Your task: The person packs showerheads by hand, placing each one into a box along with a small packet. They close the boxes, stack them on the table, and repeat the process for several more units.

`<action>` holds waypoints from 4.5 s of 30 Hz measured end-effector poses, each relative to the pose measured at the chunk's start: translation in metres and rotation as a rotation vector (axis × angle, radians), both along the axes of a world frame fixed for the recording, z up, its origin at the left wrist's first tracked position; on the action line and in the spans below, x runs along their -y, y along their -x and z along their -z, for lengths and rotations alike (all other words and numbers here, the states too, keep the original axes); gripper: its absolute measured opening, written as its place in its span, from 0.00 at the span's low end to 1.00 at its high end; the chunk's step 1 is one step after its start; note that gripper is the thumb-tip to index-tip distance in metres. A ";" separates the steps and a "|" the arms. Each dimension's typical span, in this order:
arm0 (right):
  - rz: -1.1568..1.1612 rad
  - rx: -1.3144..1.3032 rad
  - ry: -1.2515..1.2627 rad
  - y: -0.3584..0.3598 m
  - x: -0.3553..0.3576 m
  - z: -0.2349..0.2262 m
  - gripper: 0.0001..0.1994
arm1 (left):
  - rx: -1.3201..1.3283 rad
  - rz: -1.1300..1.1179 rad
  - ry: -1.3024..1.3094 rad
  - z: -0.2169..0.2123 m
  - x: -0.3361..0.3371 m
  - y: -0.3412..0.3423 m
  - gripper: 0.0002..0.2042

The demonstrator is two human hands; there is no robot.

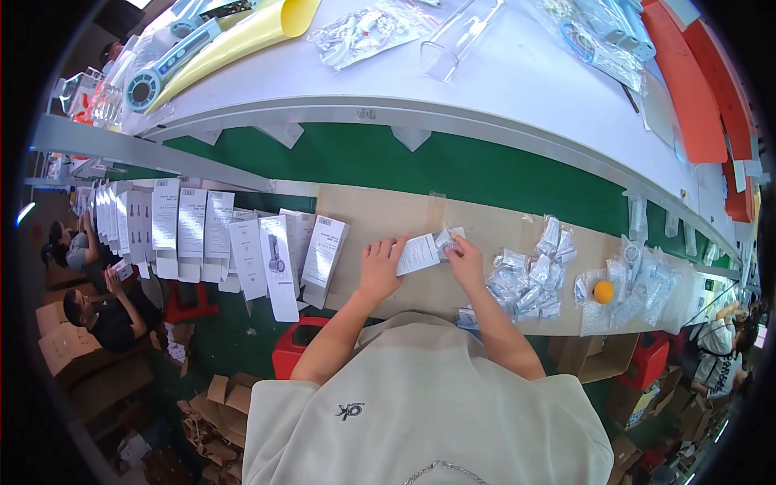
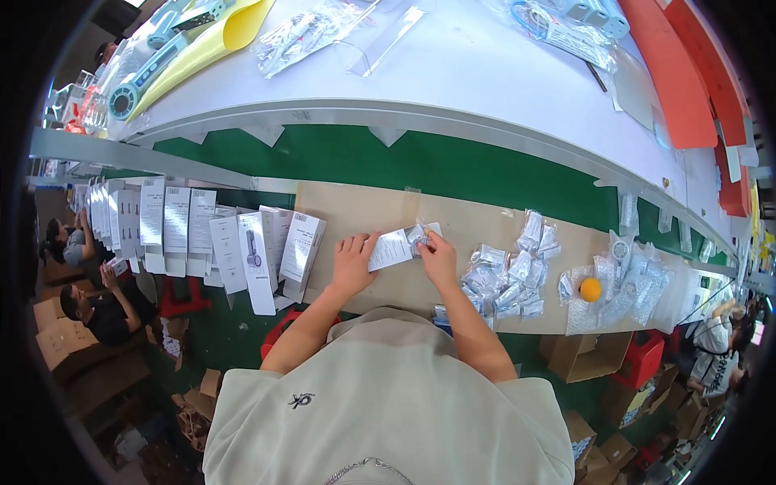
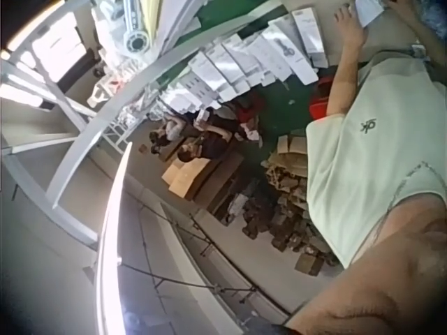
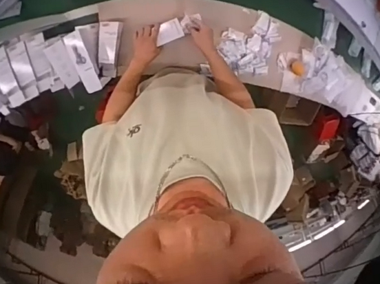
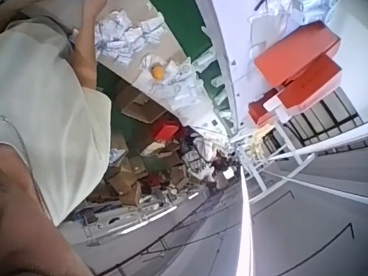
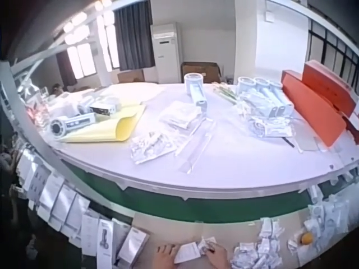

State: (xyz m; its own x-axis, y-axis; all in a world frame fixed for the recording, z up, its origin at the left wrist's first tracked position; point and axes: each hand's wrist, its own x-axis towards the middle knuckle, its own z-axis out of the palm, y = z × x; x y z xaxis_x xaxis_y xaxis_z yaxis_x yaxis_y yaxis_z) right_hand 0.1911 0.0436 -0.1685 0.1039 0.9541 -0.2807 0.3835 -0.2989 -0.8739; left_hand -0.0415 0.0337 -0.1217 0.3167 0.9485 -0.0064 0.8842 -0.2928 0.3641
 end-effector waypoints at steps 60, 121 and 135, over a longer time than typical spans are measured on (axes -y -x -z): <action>-0.481 0.382 0.078 -0.046 0.061 -0.052 0.24 | -0.093 -0.093 -0.003 -0.008 0.003 0.015 0.42; 0.147 -0.205 0.018 0.040 0.018 0.005 0.14 | -0.033 -0.146 -0.058 -0.004 0.009 0.010 0.42; -0.242 0.961 -0.684 -0.042 -0.157 -0.106 0.11 | -0.004 -0.806 -0.503 -0.074 0.022 0.163 0.42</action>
State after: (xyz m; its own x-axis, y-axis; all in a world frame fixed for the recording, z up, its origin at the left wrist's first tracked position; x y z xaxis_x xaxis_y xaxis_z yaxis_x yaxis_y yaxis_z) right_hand 0.2331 0.2009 -0.0625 -0.2096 0.8988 0.3851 0.9467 0.2850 -0.1499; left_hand -0.2045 0.0119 -0.0475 -0.4334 0.7735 0.4624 0.8893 0.2842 0.3582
